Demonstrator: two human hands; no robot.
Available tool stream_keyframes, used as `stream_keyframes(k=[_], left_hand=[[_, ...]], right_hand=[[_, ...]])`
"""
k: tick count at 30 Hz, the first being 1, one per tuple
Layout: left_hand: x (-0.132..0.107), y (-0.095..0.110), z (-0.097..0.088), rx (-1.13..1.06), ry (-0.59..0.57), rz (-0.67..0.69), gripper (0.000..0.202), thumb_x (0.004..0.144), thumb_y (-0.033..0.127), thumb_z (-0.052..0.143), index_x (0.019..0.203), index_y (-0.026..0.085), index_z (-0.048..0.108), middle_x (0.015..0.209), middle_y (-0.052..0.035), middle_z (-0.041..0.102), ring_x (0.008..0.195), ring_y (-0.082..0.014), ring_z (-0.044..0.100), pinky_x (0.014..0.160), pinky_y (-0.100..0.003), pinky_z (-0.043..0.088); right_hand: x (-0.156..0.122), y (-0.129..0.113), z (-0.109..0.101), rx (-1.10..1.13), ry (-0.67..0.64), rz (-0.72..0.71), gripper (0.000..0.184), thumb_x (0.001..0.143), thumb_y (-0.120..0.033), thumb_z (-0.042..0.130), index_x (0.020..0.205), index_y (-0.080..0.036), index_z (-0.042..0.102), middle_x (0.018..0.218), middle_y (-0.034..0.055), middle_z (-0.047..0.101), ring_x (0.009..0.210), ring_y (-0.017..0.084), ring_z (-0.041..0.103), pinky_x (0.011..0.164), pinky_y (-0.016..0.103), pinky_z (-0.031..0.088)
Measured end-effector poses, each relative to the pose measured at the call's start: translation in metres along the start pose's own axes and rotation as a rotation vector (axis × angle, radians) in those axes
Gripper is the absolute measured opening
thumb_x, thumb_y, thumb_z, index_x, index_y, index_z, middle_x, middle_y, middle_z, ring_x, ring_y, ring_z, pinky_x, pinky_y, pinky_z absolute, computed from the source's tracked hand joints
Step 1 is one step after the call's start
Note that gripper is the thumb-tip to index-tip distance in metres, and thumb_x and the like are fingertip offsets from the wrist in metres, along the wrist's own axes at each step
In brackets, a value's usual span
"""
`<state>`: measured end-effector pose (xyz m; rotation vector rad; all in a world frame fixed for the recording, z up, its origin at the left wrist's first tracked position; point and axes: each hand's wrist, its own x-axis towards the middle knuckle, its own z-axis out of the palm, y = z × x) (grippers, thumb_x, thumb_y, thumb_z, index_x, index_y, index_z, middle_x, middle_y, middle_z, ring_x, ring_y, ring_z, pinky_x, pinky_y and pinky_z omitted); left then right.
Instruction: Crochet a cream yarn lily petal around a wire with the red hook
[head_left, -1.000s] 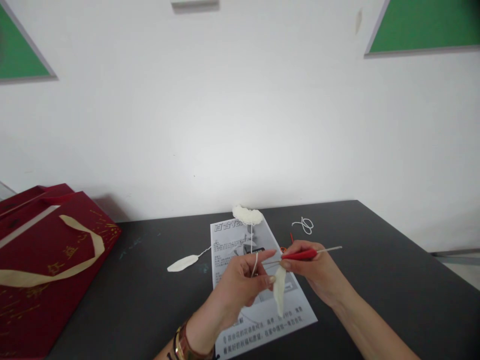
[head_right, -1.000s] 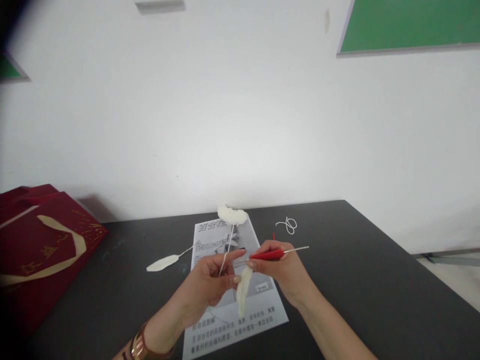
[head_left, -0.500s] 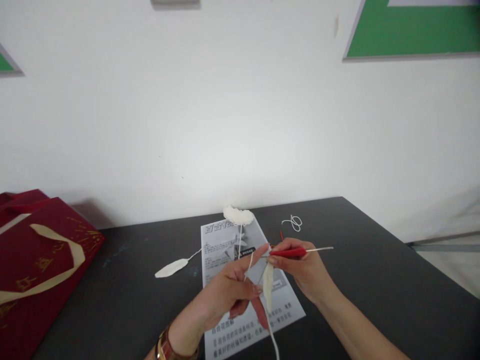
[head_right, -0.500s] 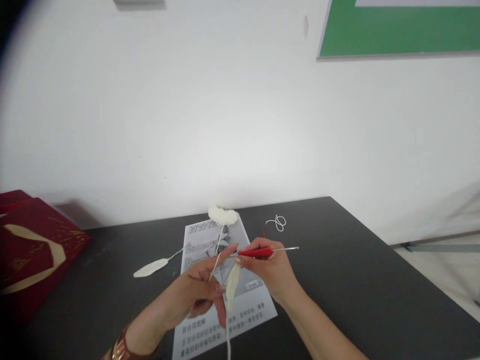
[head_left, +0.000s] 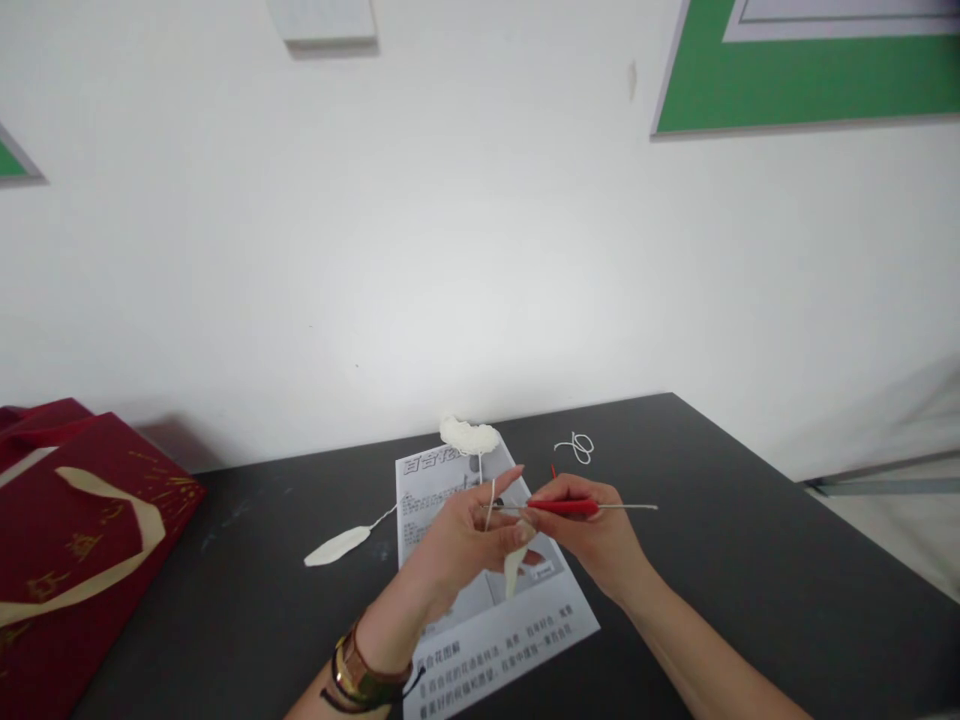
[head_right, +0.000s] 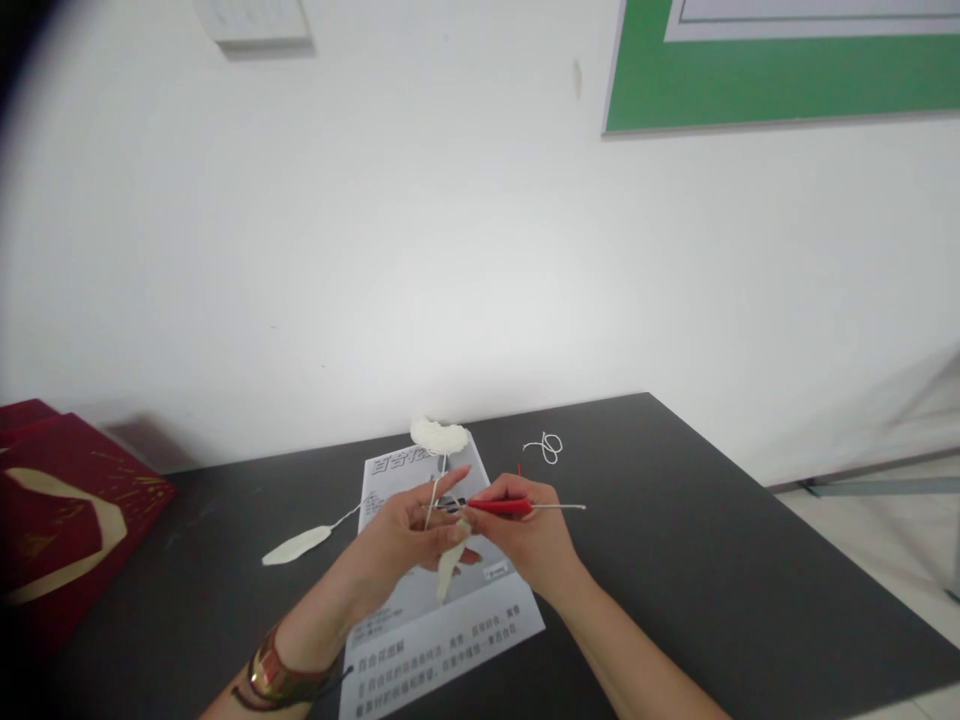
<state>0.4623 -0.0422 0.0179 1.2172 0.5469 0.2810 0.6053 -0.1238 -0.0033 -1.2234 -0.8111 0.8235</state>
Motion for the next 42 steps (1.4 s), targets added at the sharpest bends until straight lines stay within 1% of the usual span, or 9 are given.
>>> stream_keyframes(k=[4,7,10,15,19,25,32,36,42], left_hand=[[0.003,-0.004,0.01,0.002,0.086,0.043,0.093,0.071,0.033,0.073,0.146,0.018,0.02,0.077,-0.0057,0.074,0.054,-0.0178,0.067,0.05,-0.028,0.051],[0.003,0.0,0.007,0.035,0.025,0.028,0.092,0.074,0.031,0.07,0.147,0.018,0.015,0.076,-0.0061,0.074,0.049,-0.0156,0.065,0.046,-0.026,0.05],[0.004,0.005,0.0,0.055,-0.037,-0.041,0.088,0.075,0.025,0.069,0.146,0.016,0.019,0.075,-0.0073,0.074,0.056,-0.0178,0.068,0.049,-0.025,0.051],[0.013,-0.002,0.002,-0.124,0.051,-0.013,0.08,0.072,0.022,0.072,0.142,0.017,0.032,0.081,-0.0086,0.073,0.072,-0.0239,0.071,0.053,-0.028,0.054],[0.016,-0.008,0.008,-0.191,0.093,0.002,0.084,0.074,0.02,0.071,0.144,0.014,0.026,0.078,-0.0086,0.073,0.064,-0.0207,0.07,0.053,-0.027,0.053],[0.01,-0.001,0.008,-0.087,0.052,0.036,0.087,0.076,0.024,0.07,0.146,0.011,0.019,0.079,-0.0097,0.073,0.055,-0.0183,0.068,0.045,-0.023,0.05],[0.008,-0.006,0.014,0.035,0.048,0.038,0.089,0.082,0.031,0.061,0.148,0.019,0.004,0.081,-0.0078,0.071,0.044,-0.0156,0.065,0.032,-0.019,0.044],[0.009,-0.012,0.019,-0.021,0.116,0.072,0.082,0.085,0.029,0.056,0.148,0.025,0.003,0.097,-0.0098,0.067,0.063,-0.0196,0.071,0.037,-0.021,0.05],[0.0,-0.007,0.005,-0.115,-0.079,-0.07,0.078,0.086,0.026,0.055,0.147,0.034,0.007,0.095,-0.0084,0.067,0.069,-0.026,0.072,0.036,-0.022,0.05]], right_hand=[[0.0,0.0,0.001,0.052,0.017,0.016,0.02,0.057,-0.026,0.083,0.06,-0.015,0.067,0.055,0.0003,0.065,0.05,0.013,0.059,0.05,0.025,0.047],[-0.001,0.002,0.002,0.068,0.014,0.03,0.021,0.059,-0.028,0.082,0.061,-0.015,0.065,0.052,-0.0008,0.063,0.046,0.012,0.055,0.045,0.024,0.043],[0.0,0.005,0.002,0.029,0.012,0.01,0.022,0.06,-0.03,0.081,0.06,-0.016,0.064,0.051,-0.0014,0.062,0.044,0.011,0.053,0.044,0.024,0.04],[0.005,0.006,0.001,-0.078,0.087,-0.065,0.019,0.062,-0.031,0.079,0.06,-0.016,0.066,0.056,0.0002,0.064,0.051,0.013,0.056,0.049,0.026,0.044],[0.005,0.007,0.001,-0.054,0.108,-0.077,0.017,0.062,-0.029,0.079,0.061,-0.017,0.067,0.057,0.0,0.064,0.052,0.014,0.056,0.051,0.026,0.045],[0.0,0.007,0.002,0.051,0.13,-0.028,0.018,0.062,-0.027,0.08,0.063,-0.016,0.067,0.056,-0.0011,0.063,0.051,0.012,0.055,0.049,0.024,0.044],[-0.001,0.008,0.005,0.164,0.12,0.002,0.02,0.061,-0.028,0.082,0.064,-0.016,0.066,0.056,-0.0021,0.063,0.049,0.01,0.054,0.048,0.023,0.044],[0.001,0.009,0.003,0.103,0.158,-0.035,0.018,0.063,-0.028,0.08,0.065,-0.016,0.067,0.057,-0.0015,0.063,0.052,0.012,0.057,0.052,0.025,0.048],[0.004,0.01,-0.003,0.042,0.187,-0.122,0.016,0.064,-0.025,0.08,0.066,-0.016,0.068,0.059,-0.0016,0.064,0.054,0.01,0.052,0.052,0.022,0.041]])
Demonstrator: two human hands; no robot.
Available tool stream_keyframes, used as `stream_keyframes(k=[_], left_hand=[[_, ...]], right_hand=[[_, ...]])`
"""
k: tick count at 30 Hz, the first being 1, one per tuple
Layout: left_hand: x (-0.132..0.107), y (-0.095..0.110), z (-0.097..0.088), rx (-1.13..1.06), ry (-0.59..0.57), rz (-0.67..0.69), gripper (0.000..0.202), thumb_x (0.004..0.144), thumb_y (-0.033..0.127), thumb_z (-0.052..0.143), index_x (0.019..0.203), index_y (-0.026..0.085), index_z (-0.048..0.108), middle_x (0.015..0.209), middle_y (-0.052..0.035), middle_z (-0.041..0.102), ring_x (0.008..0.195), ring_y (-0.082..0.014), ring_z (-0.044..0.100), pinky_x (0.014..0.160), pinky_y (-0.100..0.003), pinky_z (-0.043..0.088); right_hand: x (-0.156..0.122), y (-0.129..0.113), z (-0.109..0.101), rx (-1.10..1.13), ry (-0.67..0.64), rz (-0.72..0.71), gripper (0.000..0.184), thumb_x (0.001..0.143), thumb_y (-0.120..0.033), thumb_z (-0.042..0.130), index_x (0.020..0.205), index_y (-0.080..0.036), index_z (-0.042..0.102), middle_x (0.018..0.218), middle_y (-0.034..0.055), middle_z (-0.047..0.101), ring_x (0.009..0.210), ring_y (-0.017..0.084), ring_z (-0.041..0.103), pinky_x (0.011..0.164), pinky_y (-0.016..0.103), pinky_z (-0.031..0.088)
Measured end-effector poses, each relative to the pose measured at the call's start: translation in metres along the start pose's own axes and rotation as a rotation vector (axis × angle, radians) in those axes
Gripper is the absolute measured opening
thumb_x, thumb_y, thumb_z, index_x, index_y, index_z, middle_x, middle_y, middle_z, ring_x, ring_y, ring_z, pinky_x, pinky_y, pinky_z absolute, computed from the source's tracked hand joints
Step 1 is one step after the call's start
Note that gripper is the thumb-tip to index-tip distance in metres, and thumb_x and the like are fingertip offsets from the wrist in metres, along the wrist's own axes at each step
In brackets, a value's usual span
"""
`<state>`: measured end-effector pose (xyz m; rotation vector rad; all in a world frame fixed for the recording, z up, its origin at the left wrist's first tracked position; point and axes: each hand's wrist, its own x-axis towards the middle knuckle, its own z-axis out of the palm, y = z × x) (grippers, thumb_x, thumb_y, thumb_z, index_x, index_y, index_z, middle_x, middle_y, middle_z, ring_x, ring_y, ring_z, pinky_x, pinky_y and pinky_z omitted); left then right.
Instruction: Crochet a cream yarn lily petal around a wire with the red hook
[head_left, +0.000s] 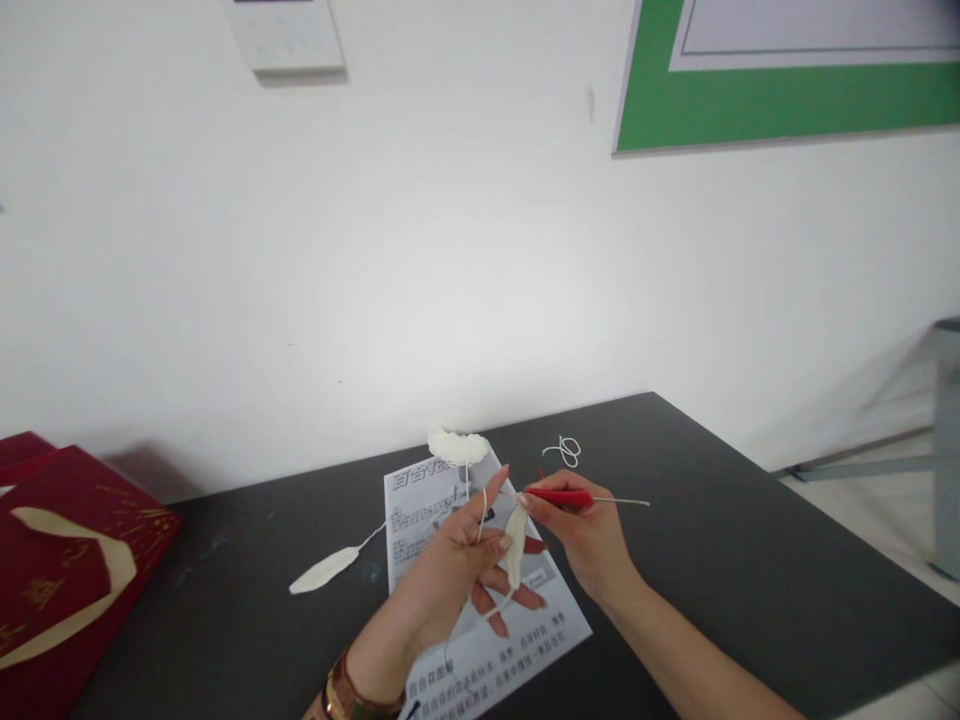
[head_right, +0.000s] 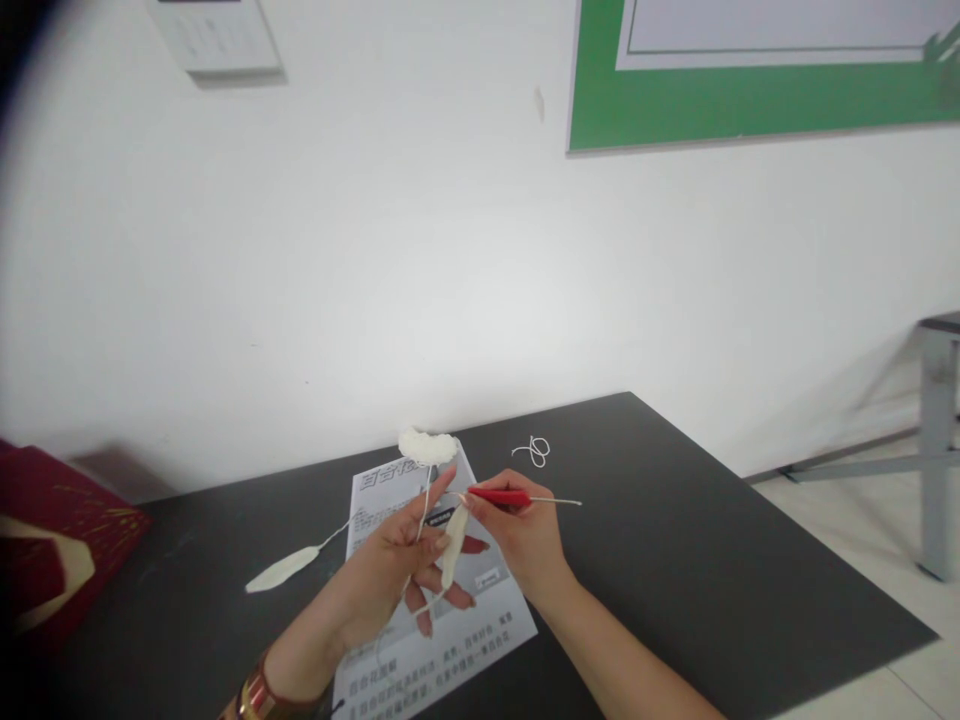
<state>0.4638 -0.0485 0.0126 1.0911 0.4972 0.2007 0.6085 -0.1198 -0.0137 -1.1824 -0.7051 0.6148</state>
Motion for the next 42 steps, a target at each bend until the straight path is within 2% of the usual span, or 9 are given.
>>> stream_keyframes(k=[5,9,12,14,19,24,28,32,42], left_hand=[[-0.008,0.004,-0.004,-0.017,0.005,-0.017,0.084,0.081,0.017,0.06,0.146,0.038,0.011,0.095,-0.0064,0.066,0.082,-0.0282,0.071,0.045,-0.025,0.053],[-0.009,0.01,-0.01,-0.02,-0.129,-0.014,0.091,0.074,0.01,0.068,0.144,0.04,0.018,0.104,-0.0055,0.065,0.1,-0.0261,0.063,0.065,-0.031,0.053],[-0.003,0.017,-0.01,0.042,-0.098,0.067,0.076,0.073,0.012,0.072,0.138,0.03,0.039,0.112,-0.0064,0.064,0.099,-0.018,0.061,0.077,-0.026,0.046],[0.003,0.02,-0.005,0.074,-0.002,0.154,0.063,0.076,0.018,0.071,0.134,0.019,0.046,0.101,-0.0074,0.068,0.093,-0.015,0.062,0.082,-0.026,0.043],[0.018,0.014,0.017,0.12,0.147,0.244,0.085,0.075,0.028,0.071,0.145,0.016,0.024,0.08,-0.0023,0.068,0.054,-0.0133,0.062,0.058,-0.029,0.049],[0.022,0.004,0.018,0.209,0.259,0.283,0.083,0.076,0.035,0.067,0.144,0.012,0.026,0.055,0.0063,0.056,0.033,-0.0076,0.044,0.032,-0.02,0.031],[0.021,0.006,0.006,0.252,0.237,0.241,0.077,0.075,0.034,0.069,0.141,0.015,0.035,0.052,0.0064,0.058,0.04,-0.0093,0.052,0.04,-0.02,0.036],[0.017,0.014,-0.001,0.178,0.24,0.223,0.07,0.069,0.029,0.075,0.132,0.015,0.049,0.08,-0.0048,0.071,0.071,-0.0169,0.066,0.06,-0.024,0.047],[0.014,0.015,0.0,0.169,0.295,0.244,0.079,0.068,0.029,0.075,0.138,0.015,0.041,0.069,-0.0001,0.064,0.056,-0.0119,0.054,0.051,-0.025,0.045]], right_hand=[[0.0,0.005,-0.002,0.039,-0.026,0.009,0.014,0.066,-0.023,0.08,0.069,-0.017,0.068,0.06,-0.0021,0.064,0.055,0.01,0.052,0.052,0.023,0.039],[0.001,0.005,-0.002,0.043,-0.017,-0.016,0.013,0.067,-0.024,0.079,0.068,-0.017,0.068,0.062,-0.0011,0.065,0.057,0.011,0.054,0.054,0.024,0.041],[0.0,0.002,-0.001,0.047,-0.012,-0.015,0.014,0.065,-0.023,0.08,0.067,-0.017,0.068,0.061,-0.0015,0.065,0.057,0.011,0.055,0.053,0.023,0.041],[-0.001,0.001,0.0,0.056,-0.018,-0.003,0.014,0.064,-0.024,0.08,0.066,-0.017,0.068,0.059,-0.0014,0.065,0.055,0.012,0.056,0.053,0.024,0.043],[-0.003,-0.002,0.001,0.057,0.018,-0.038,0.013,0.066,-0.023,0.079,0.066,-0.018,0.067,0.061,-0.001,0.065,0.055,0.012,0.056,0.053,0.025,0.044],[-0.004,0.001,0.0,0.093,0.02,-0.032,0.011,0.067,-0.021,0.078,0.066,-0.018,0.068,0.064,-0.0014,0.065,0.059,0.011,0.055,0.055,0.023,0.042],[-0.004,0.001,0.0,0.156,-0.028,0.0,0.011,0.068,-0.021,0.078,0.068,-0.018,0.067,0.065,-0.0019,0.066,0.06,0.011,0.057,0.057,0.023,0.043],[-0.004,-0.004,0.002,0.21,-0.099,0.049,0.011,0.07,-0.022,0.077,0.069,-0.018,0.067,0.063,-0.0017,0.066,0.058,0.011,0.058,0.058,0.025,0.044],[-0.004,-0.007,0.004,0.083,-0.1,0.058,0.013,0.066,-0.023,0.079,0.066,-0.017,0.068,0.064,-0.0012,0.066,0.058,0.011,0.055,0.056,0.024,0.041]])
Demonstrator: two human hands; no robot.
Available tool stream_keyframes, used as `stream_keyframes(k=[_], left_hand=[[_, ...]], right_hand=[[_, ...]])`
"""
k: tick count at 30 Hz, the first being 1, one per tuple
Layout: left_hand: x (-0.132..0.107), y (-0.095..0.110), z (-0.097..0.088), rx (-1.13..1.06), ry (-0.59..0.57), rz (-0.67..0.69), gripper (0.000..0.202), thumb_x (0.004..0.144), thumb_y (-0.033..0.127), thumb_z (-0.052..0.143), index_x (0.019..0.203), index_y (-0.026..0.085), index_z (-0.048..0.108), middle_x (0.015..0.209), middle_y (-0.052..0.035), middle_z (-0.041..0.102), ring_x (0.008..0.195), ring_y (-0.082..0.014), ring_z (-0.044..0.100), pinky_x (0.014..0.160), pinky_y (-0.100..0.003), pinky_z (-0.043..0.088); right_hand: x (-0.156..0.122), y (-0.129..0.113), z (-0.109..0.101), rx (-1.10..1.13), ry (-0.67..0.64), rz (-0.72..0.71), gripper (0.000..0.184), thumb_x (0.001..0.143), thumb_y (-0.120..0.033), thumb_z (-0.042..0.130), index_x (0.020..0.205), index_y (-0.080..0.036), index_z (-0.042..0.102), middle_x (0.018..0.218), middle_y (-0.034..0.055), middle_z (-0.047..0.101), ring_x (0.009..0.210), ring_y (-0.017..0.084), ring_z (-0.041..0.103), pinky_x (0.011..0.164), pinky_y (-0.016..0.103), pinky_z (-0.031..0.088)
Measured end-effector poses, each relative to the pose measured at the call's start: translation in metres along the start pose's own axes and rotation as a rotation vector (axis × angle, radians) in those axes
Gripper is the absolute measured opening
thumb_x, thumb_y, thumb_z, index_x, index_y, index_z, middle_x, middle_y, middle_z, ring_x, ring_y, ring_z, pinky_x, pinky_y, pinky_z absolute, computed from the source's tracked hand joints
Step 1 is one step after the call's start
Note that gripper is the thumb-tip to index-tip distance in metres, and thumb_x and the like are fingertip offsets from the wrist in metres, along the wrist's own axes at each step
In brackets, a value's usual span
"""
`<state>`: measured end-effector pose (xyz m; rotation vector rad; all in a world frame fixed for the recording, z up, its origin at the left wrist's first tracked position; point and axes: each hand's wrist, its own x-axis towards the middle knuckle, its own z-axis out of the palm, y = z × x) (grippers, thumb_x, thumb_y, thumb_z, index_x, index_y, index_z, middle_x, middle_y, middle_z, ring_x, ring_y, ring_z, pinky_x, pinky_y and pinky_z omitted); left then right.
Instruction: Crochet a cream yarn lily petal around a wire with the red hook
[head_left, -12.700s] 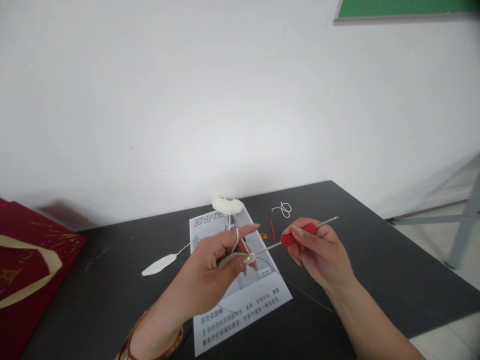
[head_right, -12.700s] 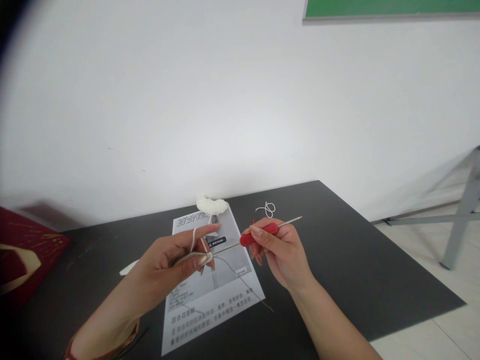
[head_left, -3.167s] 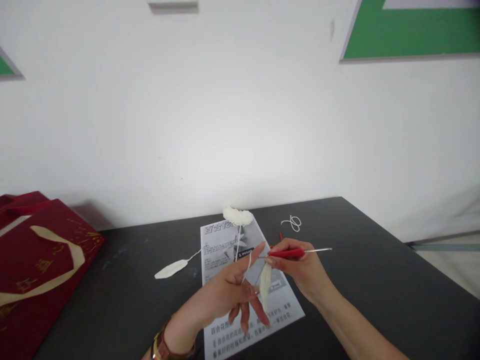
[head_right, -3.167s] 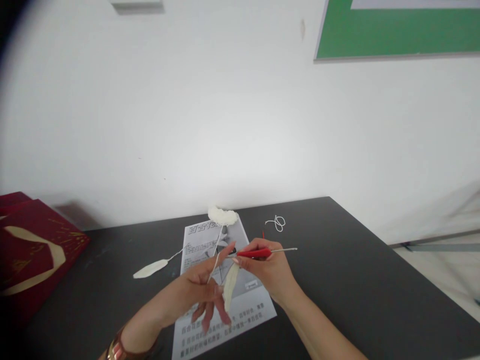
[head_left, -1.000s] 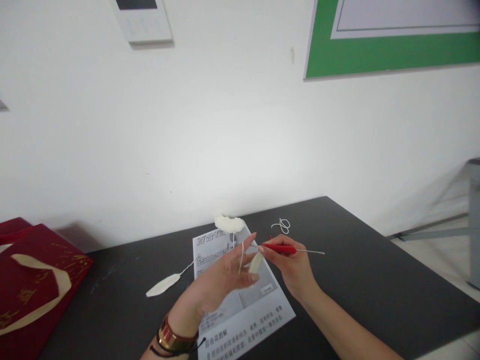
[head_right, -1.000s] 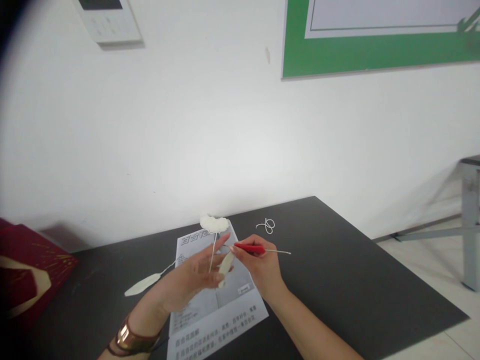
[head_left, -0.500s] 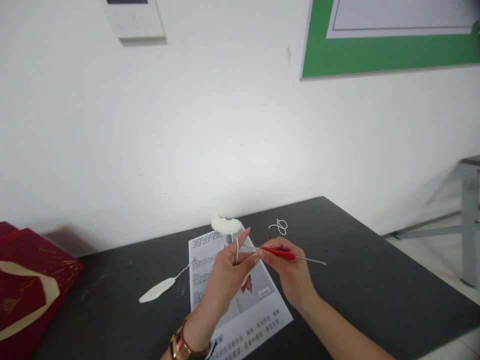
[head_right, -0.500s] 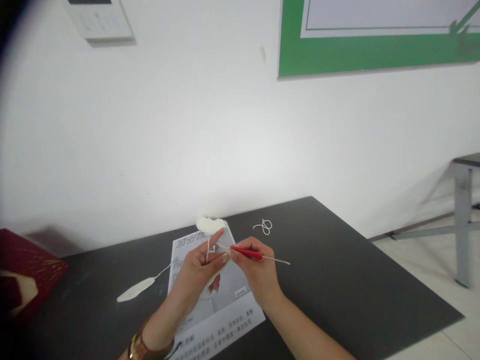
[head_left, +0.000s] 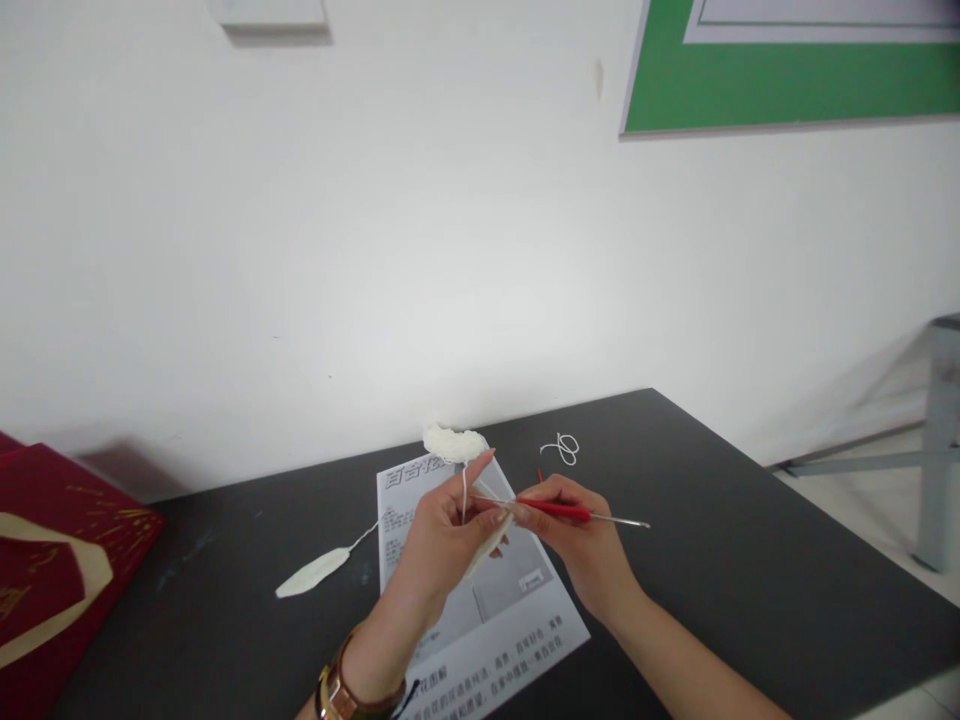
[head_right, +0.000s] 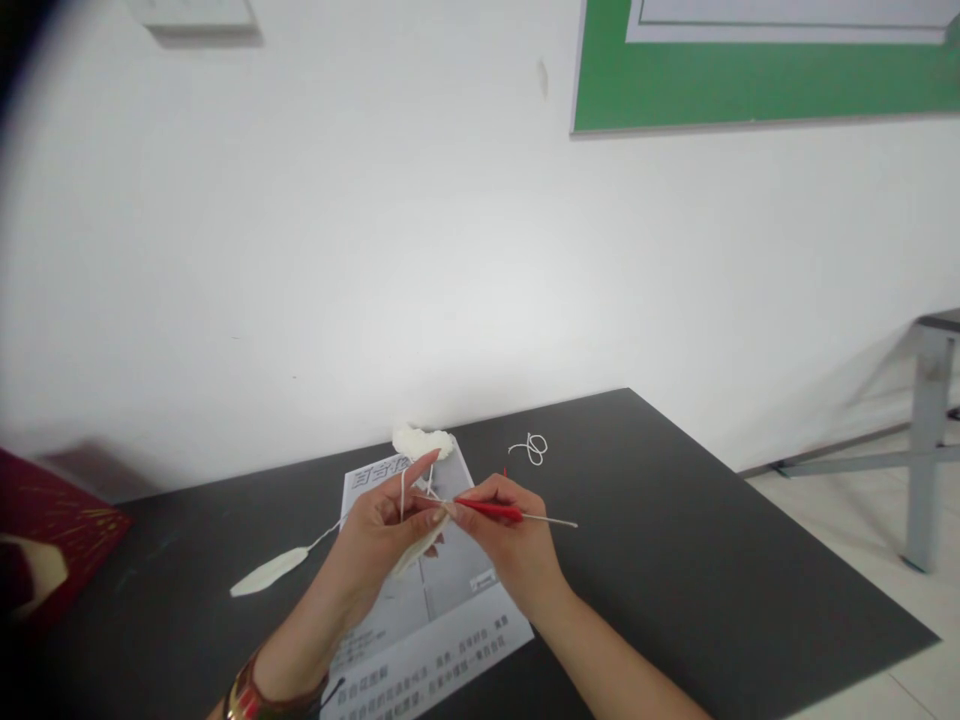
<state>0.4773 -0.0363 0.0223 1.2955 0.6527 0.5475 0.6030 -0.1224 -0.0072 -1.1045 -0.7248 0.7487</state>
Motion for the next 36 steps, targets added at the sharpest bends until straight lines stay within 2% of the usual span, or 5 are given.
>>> stream_keyframes(k=[7,12,20,27,36], left_hand=[[-0.004,0.006,-0.014,0.016,-0.132,-0.004,0.076,0.07,0.028,0.075,0.138,0.02,0.042,0.06,0.0079,0.046,0.05,-0.0059,0.038,0.048,-0.022,0.026],[-0.007,0.008,-0.016,-0.048,-0.145,-0.023,0.075,0.069,0.026,0.076,0.137,0.02,0.044,0.066,0.0042,0.054,0.056,-0.0078,0.045,0.053,-0.023,0.029],[-0.007,-0.004,-0.014,-0.042,-0.024,-0.022,0.075,0.065,0.026,0.078,0.133,0.019,0.049,0.064,0.0034,0.057,0.057,-0.0094,0.048,0.055,-0.024,0.029],[-0.013,-0.003,-0.018,-0.09,-0.138,-0.109,0.084,0.059,0.022,0.082,0.135,0.02,0.047,0.061,0.0029,0.059,0.059,-0.0115,0.055,0.055,-0.022,0.032],[-0.013,-0.002,-0.022,-0.2,-0.054,-0.133,0.084,0.057,0.019,0.083,0.134,0.021,0.049,0.056,0.005,0.056,0.045,-0.0058,0.045,0.045,-0.019,0.026]], right_hand=[[0.003,0.0,-0.003,0.08,-0.091,0.144,0.017,0.063,-0.023,0.081,0.065,-0.016,0.066,0.058,-0.0002,0.067,0.056,0.013,0.059,0.057,0.025,0.044],[0.001,-0.003,-0.001,0.051,-0.091,0.128,0.017,0.06,-0.024,0.083,0.064,-0.017,0.067,0.059,-0.0007,0.066,0.053,0.011,0.056,0.052,0.023,0.042],[-0.004,-0.007,0.003,-0.023,-0.063,0.087,0.016,0.058,-0.023,0.084,0.064,-0.017,0.07,0.06,-0.0001,0.067,0.055,0.012,0.058,0.052,0.023,0.043],[0.002,-0.005,-0.003,0.006,-0.222,0.176,0.017,0.057,-0.02,0.083,0.064,-0.015,0.068,0.06,-0.0007,0.066,0.054,0.011,0.059,0.051,0.022,0.044],[0.008,-0.002,-0.009,-0.075,-0.321,0.263,0.02,0.059,-0.024,0.081,0.075,-0.015,0.074,0.058,0.0006,0.068,0.046,0.011,0.057,0.047,0.024,0.049]])
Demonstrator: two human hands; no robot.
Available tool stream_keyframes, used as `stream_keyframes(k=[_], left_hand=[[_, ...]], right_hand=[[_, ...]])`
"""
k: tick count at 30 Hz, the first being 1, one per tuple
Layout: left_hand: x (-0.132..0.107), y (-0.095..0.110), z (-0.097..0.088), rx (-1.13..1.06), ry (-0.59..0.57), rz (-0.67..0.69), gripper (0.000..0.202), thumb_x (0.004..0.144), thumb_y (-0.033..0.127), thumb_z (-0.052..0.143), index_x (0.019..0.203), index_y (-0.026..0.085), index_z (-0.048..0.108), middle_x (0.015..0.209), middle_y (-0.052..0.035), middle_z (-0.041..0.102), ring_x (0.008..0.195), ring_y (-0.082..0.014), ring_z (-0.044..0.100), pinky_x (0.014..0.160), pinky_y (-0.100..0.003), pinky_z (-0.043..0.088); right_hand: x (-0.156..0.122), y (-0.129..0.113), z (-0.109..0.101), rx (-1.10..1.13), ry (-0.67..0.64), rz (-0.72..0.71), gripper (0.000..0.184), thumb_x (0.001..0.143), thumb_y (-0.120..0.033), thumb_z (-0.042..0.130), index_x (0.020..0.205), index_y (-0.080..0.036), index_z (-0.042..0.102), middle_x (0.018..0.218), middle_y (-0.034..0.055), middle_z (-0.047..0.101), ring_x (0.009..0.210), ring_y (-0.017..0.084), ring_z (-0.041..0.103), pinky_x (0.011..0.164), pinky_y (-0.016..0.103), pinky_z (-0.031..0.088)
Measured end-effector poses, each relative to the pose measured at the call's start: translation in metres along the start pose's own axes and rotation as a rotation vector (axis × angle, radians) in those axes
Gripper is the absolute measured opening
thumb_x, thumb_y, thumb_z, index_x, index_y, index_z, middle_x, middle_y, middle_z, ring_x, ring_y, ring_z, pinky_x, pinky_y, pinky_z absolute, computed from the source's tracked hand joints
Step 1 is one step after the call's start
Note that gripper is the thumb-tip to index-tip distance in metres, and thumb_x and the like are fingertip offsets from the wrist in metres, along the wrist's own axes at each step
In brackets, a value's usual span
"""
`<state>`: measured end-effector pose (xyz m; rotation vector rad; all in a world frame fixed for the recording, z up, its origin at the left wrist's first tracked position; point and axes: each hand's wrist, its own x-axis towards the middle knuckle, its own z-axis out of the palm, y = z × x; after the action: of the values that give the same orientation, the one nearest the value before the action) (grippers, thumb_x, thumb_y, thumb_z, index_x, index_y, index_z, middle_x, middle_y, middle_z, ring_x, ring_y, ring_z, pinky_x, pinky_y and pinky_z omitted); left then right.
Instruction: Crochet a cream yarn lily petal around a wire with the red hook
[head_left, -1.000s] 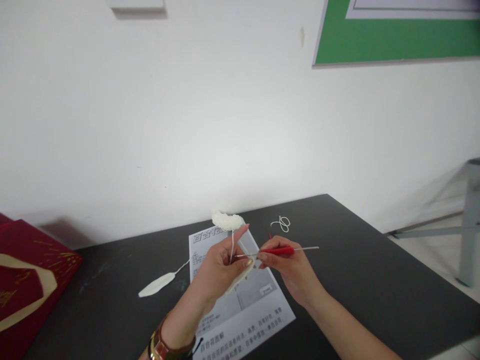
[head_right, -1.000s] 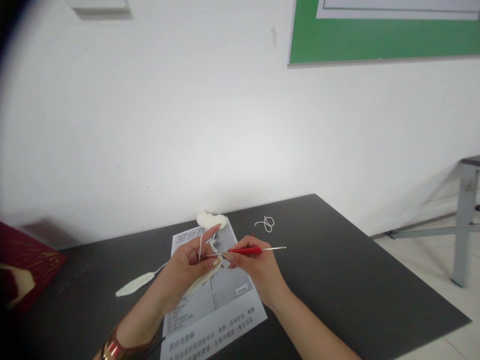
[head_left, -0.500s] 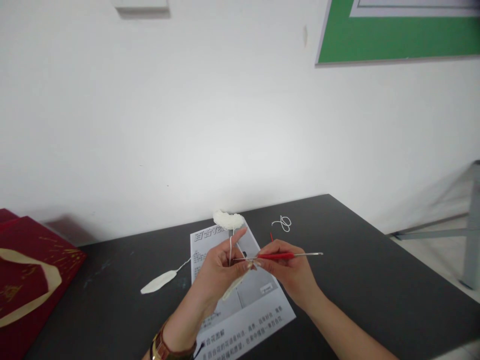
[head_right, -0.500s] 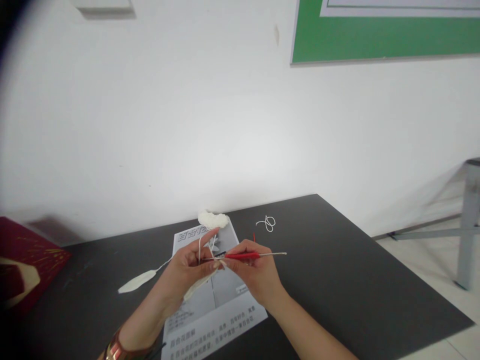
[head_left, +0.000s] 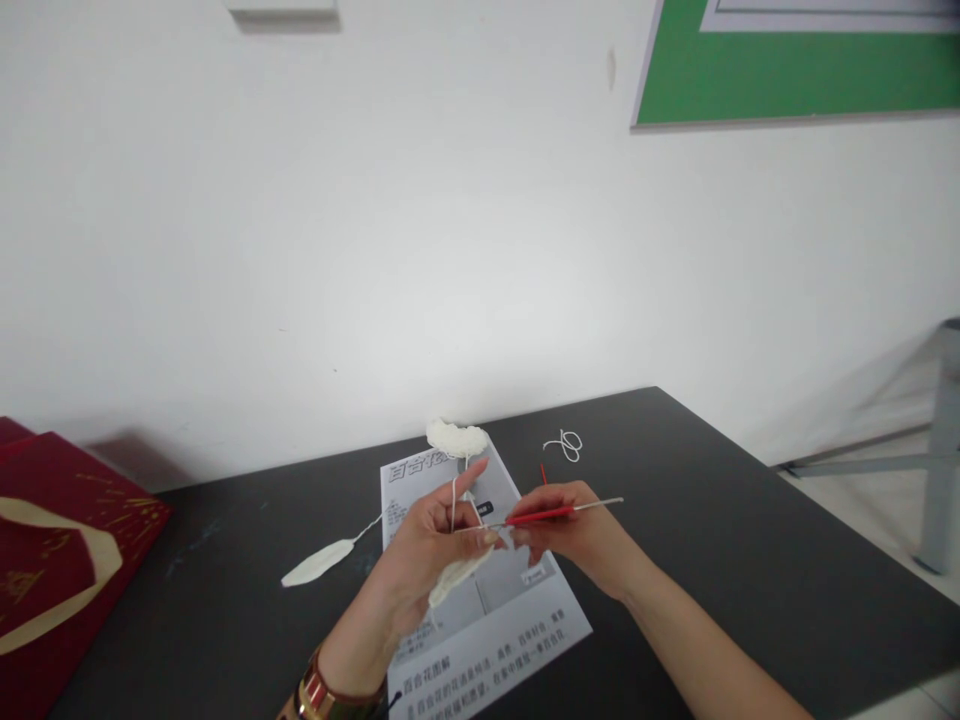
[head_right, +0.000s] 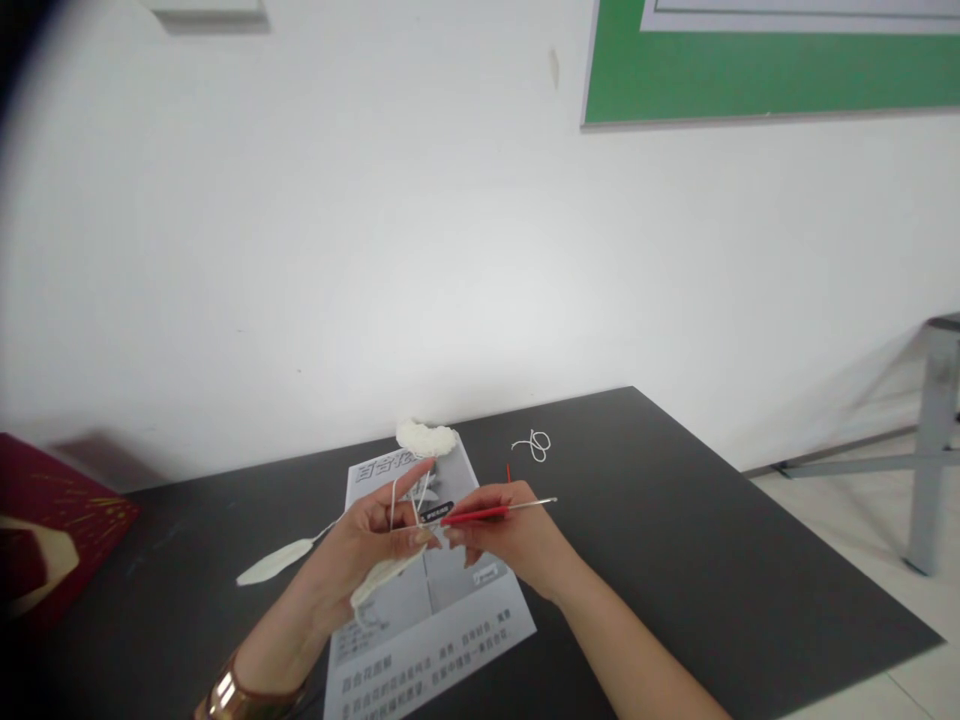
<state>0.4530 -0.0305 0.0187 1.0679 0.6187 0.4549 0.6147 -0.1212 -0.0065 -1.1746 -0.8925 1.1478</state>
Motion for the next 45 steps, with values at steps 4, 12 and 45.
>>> stream_keyframes(k=[4,12,45], left_hand=[[-0.003,0.002,0.002,0.005,-0.012,-0.023,0.082,0.059,0.018,0.082,0.133,0.021,0.049,0.058,0.0035,0.058,0.05,-0.0082,0.052,0.047,-0.019,0.029],[-0.002,0.001,-0.001,-0.023,-0.073,-0.053,0.083,0.058,0.015,0.082,0.134,0.021,0.048,0.06,0.0026,0.062,0.049,-0.0079,0.053,0.046,-0.018,0.029],[-0.002,0.002,-0.007,0.114,-0.018,-0.049,0.084,0.057,0.016,0.081,0.134,0.019,0.048,0.057,0.0024,0.061,0.045,-0.0077,0.046,0.043,-0.021,0.019]], right_hand=[[0.0,-0.001,-0.002,-0.01,-0.022,-0.016,0.009,0.065,-0.022,0.076,0.069,-0.014,0.074,0.058,0.0013,0.068,0.041,0.008,0.053,0.041,0.02,0.042],[-0.001,0.001,0.001,0.029,0.062,-0.048,0.008,0.061,-0.022,0.076,0.061,-0.015,0.072,0.048,-0.0028,0.057,0.035,0.005,0.035,0.034,0.019,0.025],[-0.006,-0.03,-0.043,-0.627,-0.067,-0.215,0.015,0.08,-0.02,0.06,0.068,-0.017,0.069,0.065,0.0006,0.064,0.064,0.014,0.059,0.064,0.025,0.044]])
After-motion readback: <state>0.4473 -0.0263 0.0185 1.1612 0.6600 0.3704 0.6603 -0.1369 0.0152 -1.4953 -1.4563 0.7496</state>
